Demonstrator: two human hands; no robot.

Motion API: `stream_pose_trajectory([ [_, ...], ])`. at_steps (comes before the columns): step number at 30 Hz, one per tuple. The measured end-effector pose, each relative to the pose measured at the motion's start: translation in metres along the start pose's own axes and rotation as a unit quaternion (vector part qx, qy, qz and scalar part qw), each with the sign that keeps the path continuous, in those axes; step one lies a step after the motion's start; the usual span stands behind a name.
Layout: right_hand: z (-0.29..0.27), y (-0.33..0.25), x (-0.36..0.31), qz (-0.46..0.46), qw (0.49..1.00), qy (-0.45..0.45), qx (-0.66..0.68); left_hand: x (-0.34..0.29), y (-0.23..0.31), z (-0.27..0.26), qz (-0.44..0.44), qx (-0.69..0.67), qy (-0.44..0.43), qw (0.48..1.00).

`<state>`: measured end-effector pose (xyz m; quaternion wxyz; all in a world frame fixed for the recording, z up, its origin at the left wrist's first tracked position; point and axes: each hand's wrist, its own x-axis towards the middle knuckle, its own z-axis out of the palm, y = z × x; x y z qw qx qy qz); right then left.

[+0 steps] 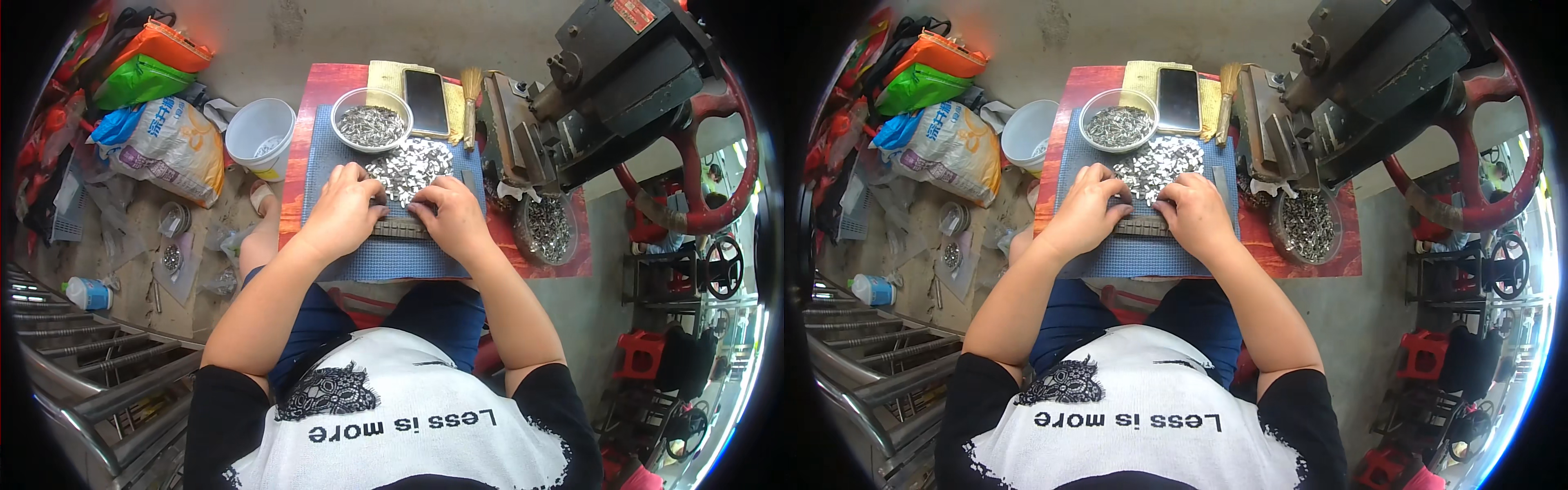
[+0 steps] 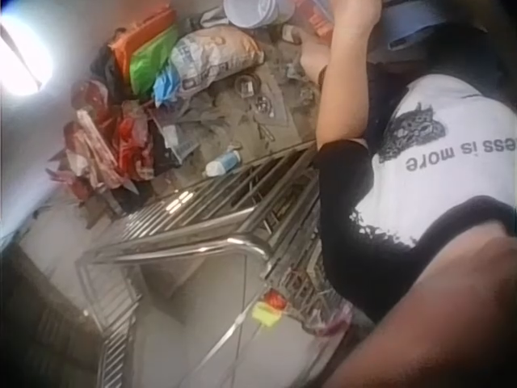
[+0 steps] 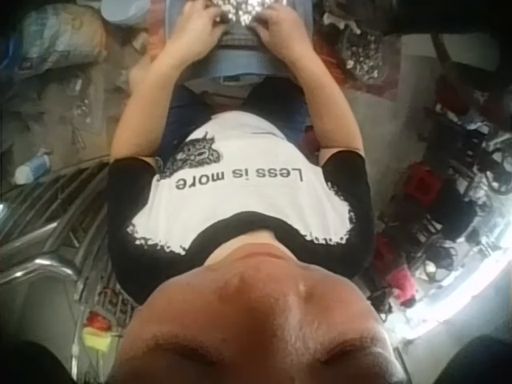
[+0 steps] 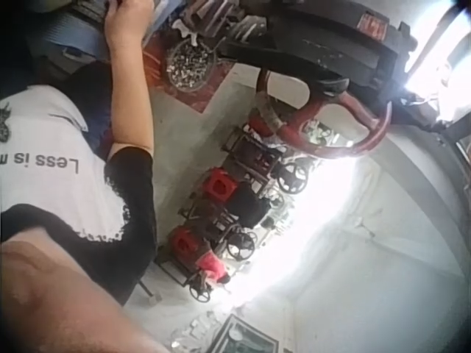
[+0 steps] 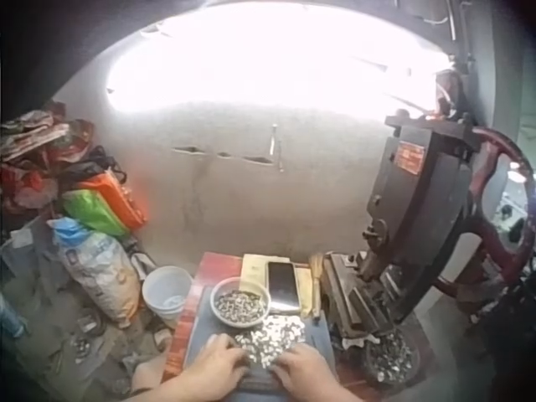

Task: Manually placing small metal components into a jig and using a manual press to assemble them.

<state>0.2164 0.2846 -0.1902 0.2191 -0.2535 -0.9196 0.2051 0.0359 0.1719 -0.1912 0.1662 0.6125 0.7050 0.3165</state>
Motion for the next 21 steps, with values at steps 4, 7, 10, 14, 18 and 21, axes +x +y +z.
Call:
stream_pose_trajectory([
  [4, -0.002, 0.003, -0.001, -0.011, 1.000, -0.003, -0.001, 0.001, -0.003, 0.005, 0.005, -0.006, 0.032, 0.999],
  [7, -0.016, -0.002, -0.006, -0.034, 0.999, -0.016, 0.027, -0.005, 0.000, -0.002, 0.022, -0.058, 0.022, 0.998],
  [10, -0.021, -0.006, -0.015, -0.111, 0.991, -0.061, 0.045, -0.008, 0.004, -0.006, 0.048, -0.068, 0.007, 0.996],
  [14, -0.018, -0.009, -0.019, -0.117, 0.991, -0.054, 0.028, -0.010, 0.009, -0.012, 0.051, -0.001, -0.033, 0.998],
  [18, -0.016, -0.013, -0.022, -0.132, 0.991, -0.028, -0.003, -0.007, 0.007, -0.010, 0.062, -0.025, -0.045, 0.997],
  [21, -0.019, -0.015, -0.024, -0.136, 0.990, -0.028, -0.011, -0.007, 0.004, -0.007, 0.035, -0.062, -0.042, 0.997],
])
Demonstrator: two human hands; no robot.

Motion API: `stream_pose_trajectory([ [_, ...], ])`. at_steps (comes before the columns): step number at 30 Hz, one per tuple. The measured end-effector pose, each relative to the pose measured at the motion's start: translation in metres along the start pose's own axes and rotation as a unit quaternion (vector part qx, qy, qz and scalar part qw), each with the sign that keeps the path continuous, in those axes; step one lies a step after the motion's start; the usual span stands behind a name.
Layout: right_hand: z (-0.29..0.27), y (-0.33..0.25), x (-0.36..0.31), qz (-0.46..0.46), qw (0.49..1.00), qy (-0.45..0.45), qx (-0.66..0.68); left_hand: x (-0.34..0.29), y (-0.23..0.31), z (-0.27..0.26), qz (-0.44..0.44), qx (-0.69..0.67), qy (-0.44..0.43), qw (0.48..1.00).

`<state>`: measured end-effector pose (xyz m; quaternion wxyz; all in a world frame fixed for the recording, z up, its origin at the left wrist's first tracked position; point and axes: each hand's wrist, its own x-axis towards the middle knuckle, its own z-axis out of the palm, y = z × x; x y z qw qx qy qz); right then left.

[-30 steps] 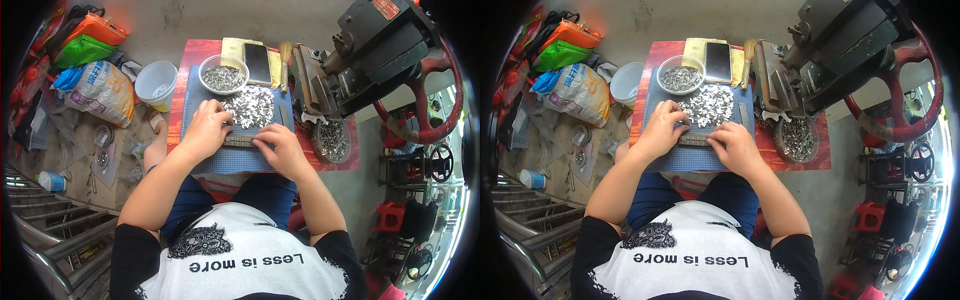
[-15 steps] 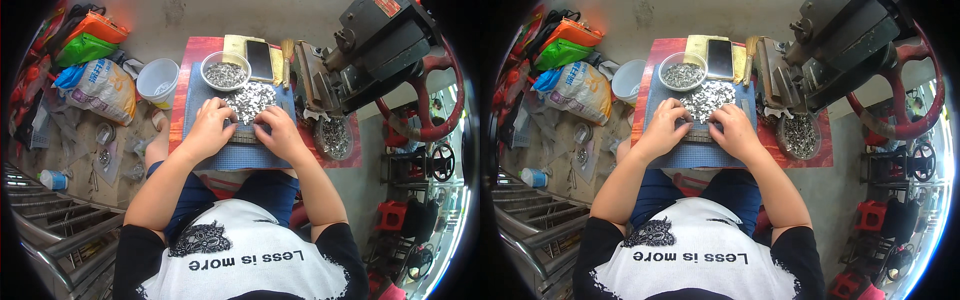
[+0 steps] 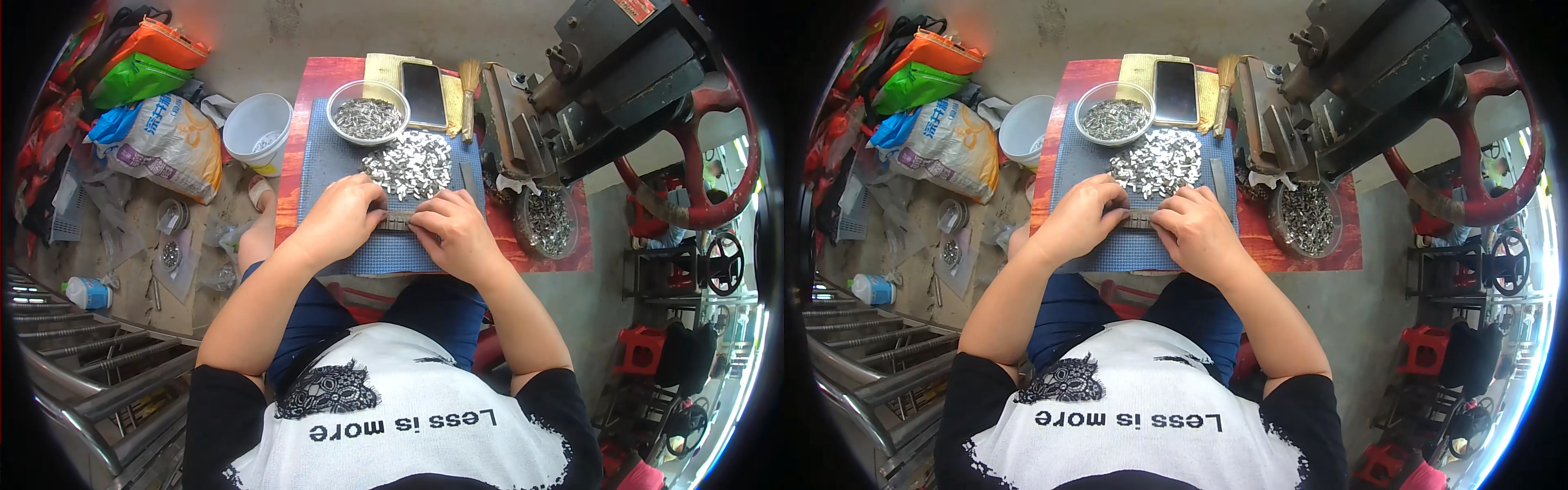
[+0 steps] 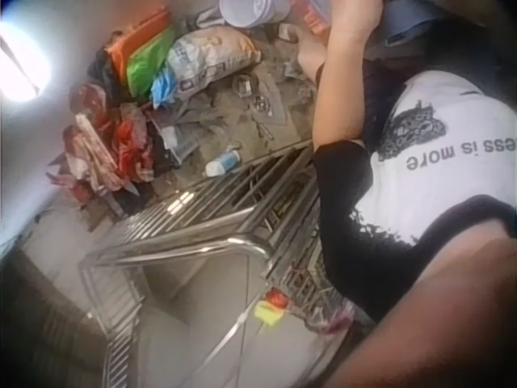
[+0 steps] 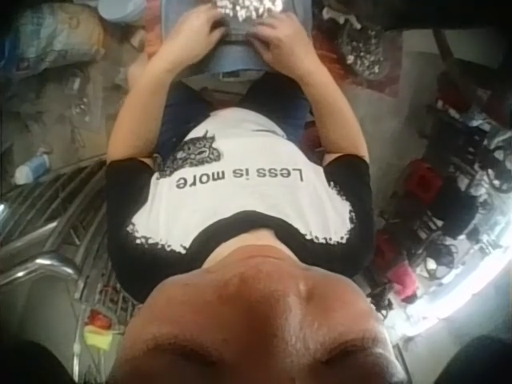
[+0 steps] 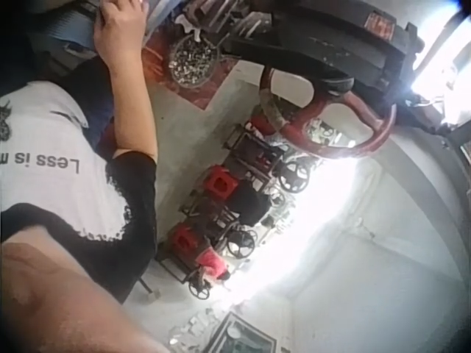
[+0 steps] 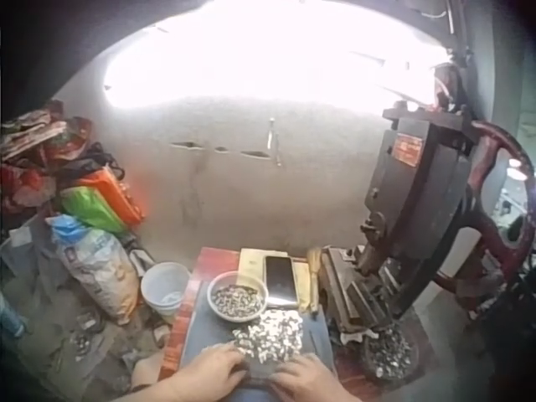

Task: Manually placing small metal components into a jig and using a manual press to assemble them.

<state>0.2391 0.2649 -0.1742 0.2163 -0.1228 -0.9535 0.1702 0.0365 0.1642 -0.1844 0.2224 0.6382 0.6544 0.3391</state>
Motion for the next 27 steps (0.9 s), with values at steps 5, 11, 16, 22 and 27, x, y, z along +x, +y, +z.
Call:
stream_pose_trajectory([
  [5, 0.004, 0.007, 0.017, 0.053, 0.998, 0.025, -0.004, 0.000, 0.004, -0.001, -0.013, 0.012, -0.018, 1.000],
  [11, 0.016, 0.020, 0.034, 0.025, 1.000, 0.006, -0.003, -0.001, -0.005, 0.006, -0.008, 0.013, 0.004, 1.000],
  [16, 0.010, 0.020, 0.028, 0.047, 0.999, -0.003, 0.005, -0.002, -0.002, 0.002, -0.002, 0.011, -0.003, 1.000],
  [22, 0.003, 0.009, 0.014, 0.095, 0.982, -0.071, 0.144, 0.001, 0.002, -0.004, -0.026, -0.010, -0.021, 0.999],
  [27, 0.010, -0.002, 0.010, 0.116, 0.985, -0.027, 0.123, 0.004, 0.003, -0.004, -0.051, -0.022, -0.033, 0.998],
])
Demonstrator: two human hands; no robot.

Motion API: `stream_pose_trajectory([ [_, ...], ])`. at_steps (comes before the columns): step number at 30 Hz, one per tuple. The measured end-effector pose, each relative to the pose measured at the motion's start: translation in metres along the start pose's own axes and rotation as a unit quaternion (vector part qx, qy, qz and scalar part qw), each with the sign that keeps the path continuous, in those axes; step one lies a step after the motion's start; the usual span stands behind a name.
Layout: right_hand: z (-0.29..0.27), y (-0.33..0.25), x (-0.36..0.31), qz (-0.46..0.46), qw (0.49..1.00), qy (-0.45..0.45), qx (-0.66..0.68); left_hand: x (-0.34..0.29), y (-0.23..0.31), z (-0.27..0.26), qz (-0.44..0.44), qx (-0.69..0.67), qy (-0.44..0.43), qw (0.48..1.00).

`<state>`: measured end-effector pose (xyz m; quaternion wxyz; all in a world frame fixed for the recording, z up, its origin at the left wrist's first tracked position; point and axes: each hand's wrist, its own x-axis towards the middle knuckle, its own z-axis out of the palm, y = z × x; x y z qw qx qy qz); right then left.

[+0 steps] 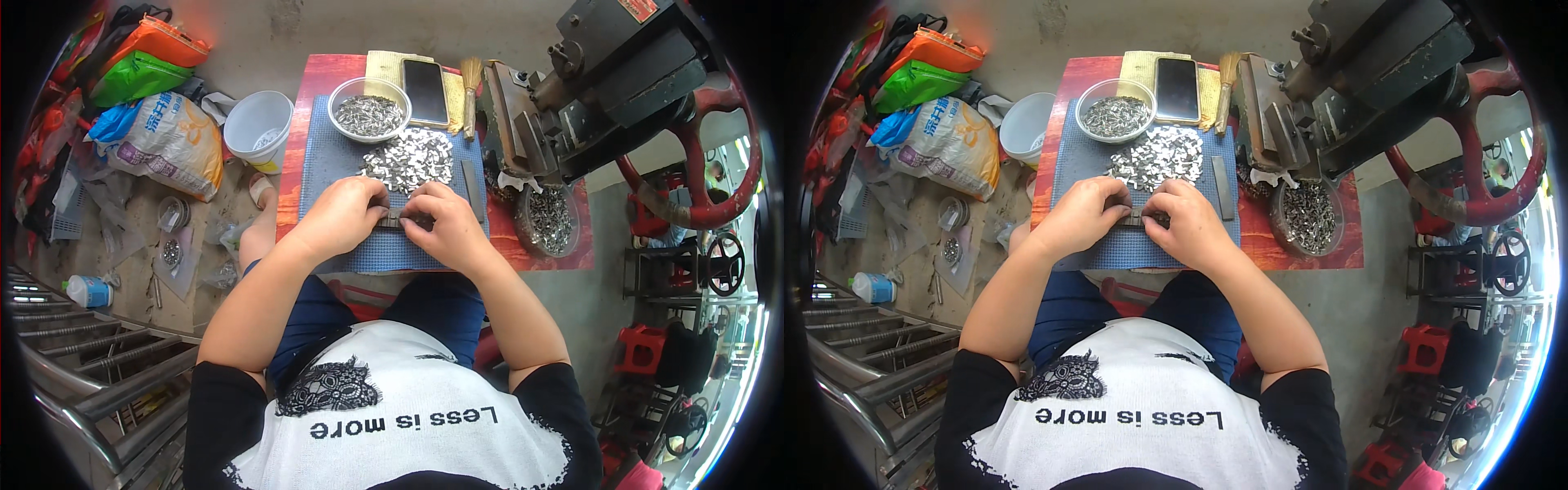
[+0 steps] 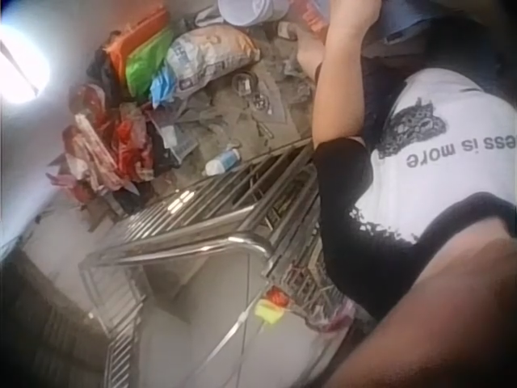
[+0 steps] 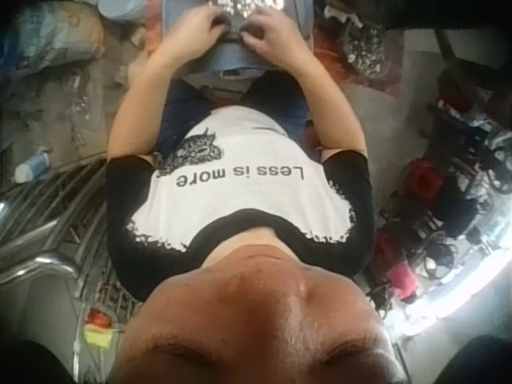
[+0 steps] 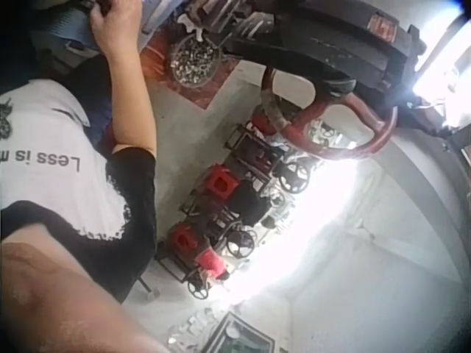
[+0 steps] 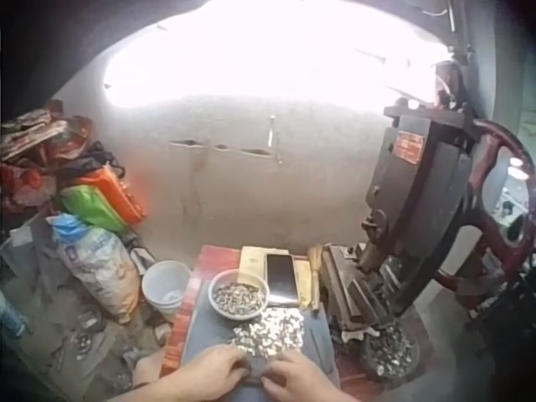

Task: Manually placing small metal components into a jig and using a manual press to assemble them.

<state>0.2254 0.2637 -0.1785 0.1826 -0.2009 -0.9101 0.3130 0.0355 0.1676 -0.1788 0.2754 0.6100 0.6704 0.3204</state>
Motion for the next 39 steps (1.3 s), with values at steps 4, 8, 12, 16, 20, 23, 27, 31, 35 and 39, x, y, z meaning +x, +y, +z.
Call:
stream_pose_trajectory([
  [4, -0.004, 0.000, 0.006, 0.023, 1.000, 0.010, 0.010, -0.001, 0.000, 0.000, -0.004, -0.009, -0.016, 1.000],
  [8, 0.006, 0.010, 0.026, -0.043, 0.991, 0.103, -0.073, -0.002, 0.004, 0.001, 0.003, -0.056, 0.017, 0.998],
  [12, 0.015, 0.014, 0.036, -0.076, 0.984, 0.074, -0.146, 0.000, -0.008, 0.007, 0.055, 0.020, 0.098, 0.993],
  [16, 0.010, 0.011, 0.037, -0.081, 0.981, 0.091, -0.148, -0.001, -0.015, 0.009, 0.101, 0.083, 0.114, 0.985],
  [20, -0.003, 0.006, 0.023, 0.069, 0.995, 0.076, -0.019, 0.001, -0.019, 0.012, 0.087, 0.096, 0.132, 0.983],
  [23, -0.002, 0.015, 0.008, 0.092, 0.990, 0.105, 0.028, 0.001, -0.019, 0.007, 0.056, 0.071, 0.125, 0.988],
  [27, 0.009, -0.001, -0.001, 0.151, 0.973, 0.087, 0.149, 0.000, -0.019, 0.007, 0.062, 0.097, 0.117, 0.986],
  [31, 0.019, -0.003, -0.004, 0.086, 0.984, 0.072, 0.137, -0.001, -0.021, 0.009, 0.088, 0.094, 0.137, 0.982],
  [35, 0.017, -0.001, -0.005, 0.022, 0.997, 0.066, 0.014, -0.008, -0.015, 0.002, 0.022, -0.010, 0.084, 0.996],
  [39, 0.018, -0.002, -0.002, 0.019, 0.997, 0.068, -0.009, -0.009, -0.005, -0.001, -0.046, -0.096, 0.041, 0.994],
])
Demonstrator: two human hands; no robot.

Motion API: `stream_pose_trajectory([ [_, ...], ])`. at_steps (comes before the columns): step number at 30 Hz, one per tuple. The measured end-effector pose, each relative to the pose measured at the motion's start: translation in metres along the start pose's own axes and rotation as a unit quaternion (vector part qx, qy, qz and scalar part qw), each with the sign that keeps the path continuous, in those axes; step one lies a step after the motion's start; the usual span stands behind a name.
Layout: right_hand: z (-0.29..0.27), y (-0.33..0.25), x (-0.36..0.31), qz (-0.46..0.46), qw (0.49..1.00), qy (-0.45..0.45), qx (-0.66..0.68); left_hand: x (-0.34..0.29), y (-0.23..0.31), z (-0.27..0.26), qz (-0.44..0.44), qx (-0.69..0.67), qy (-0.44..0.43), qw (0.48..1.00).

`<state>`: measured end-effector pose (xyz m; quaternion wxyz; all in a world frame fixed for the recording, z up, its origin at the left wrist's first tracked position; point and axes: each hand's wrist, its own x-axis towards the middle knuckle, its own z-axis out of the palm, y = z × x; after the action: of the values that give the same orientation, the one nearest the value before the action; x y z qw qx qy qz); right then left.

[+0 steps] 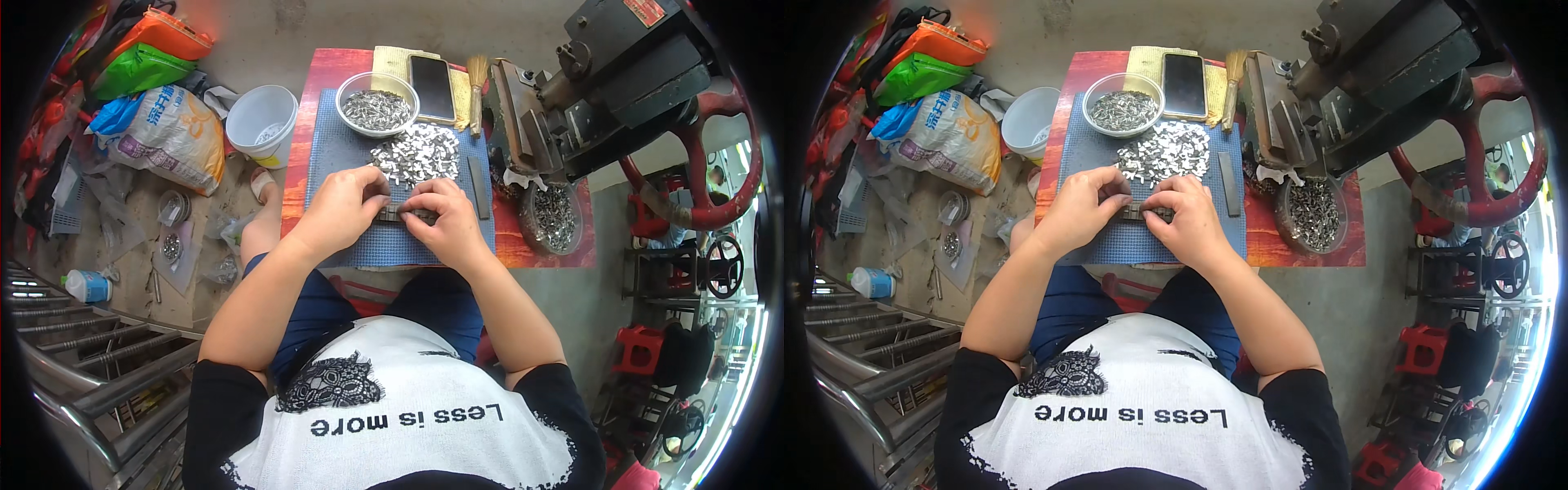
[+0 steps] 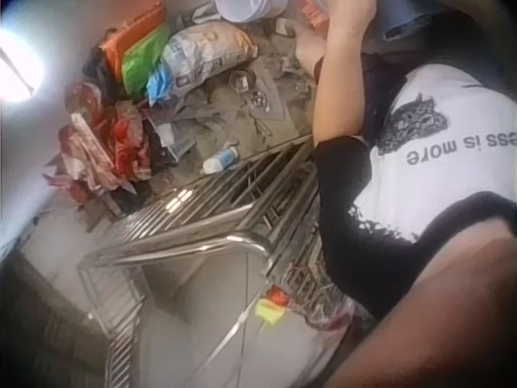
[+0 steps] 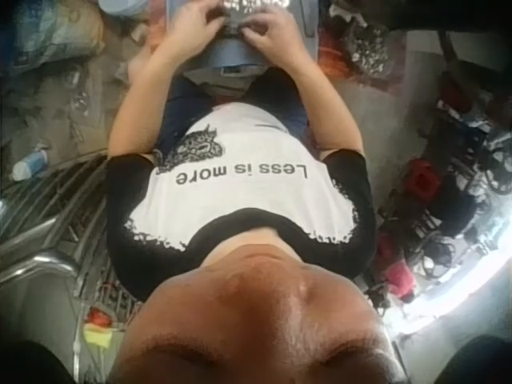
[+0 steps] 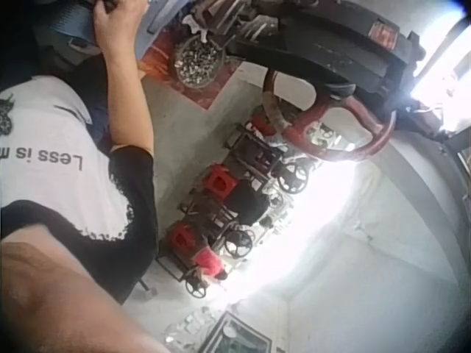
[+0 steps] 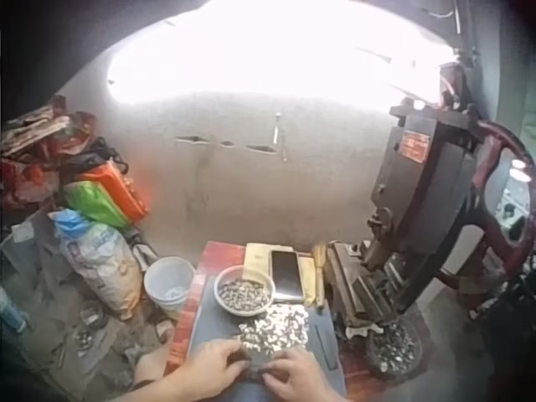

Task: Manually placing small metal components into a jig and using a manual press to assemble them.

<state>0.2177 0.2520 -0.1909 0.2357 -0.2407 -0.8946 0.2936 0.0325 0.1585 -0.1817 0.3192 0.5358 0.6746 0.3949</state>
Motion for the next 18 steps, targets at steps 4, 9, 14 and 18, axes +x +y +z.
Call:
stream_pose_trajectory([
  [4, -0.007, 0.003, 0.006, -0.010, 1.000, 0.005, -0.015, 0.002, -0.005, -0.001, 0.019, -0.034, -0.001, 0.999],
  [9, -0.001, 0.011, 0.024, 0.029, 0.992, 0.045, -0.111, 0.001, -0.002, 0.000, 0.085, 0.059, -0.014, 0.995],
  [14, 0.004, 0.014, 0.025, 0.013, 0.991, 0.051, -0.120, 0.003, -0.005, 0.005, 0.119, 0.114, -0.007, 0.986],
  [18, -0.022, 0.020, 0.017, 0.048, 0.995, 0.062, -0.064, 0.006, 0.008, -0.001, 0.041, 0.109, -0.054, 0.992],
])
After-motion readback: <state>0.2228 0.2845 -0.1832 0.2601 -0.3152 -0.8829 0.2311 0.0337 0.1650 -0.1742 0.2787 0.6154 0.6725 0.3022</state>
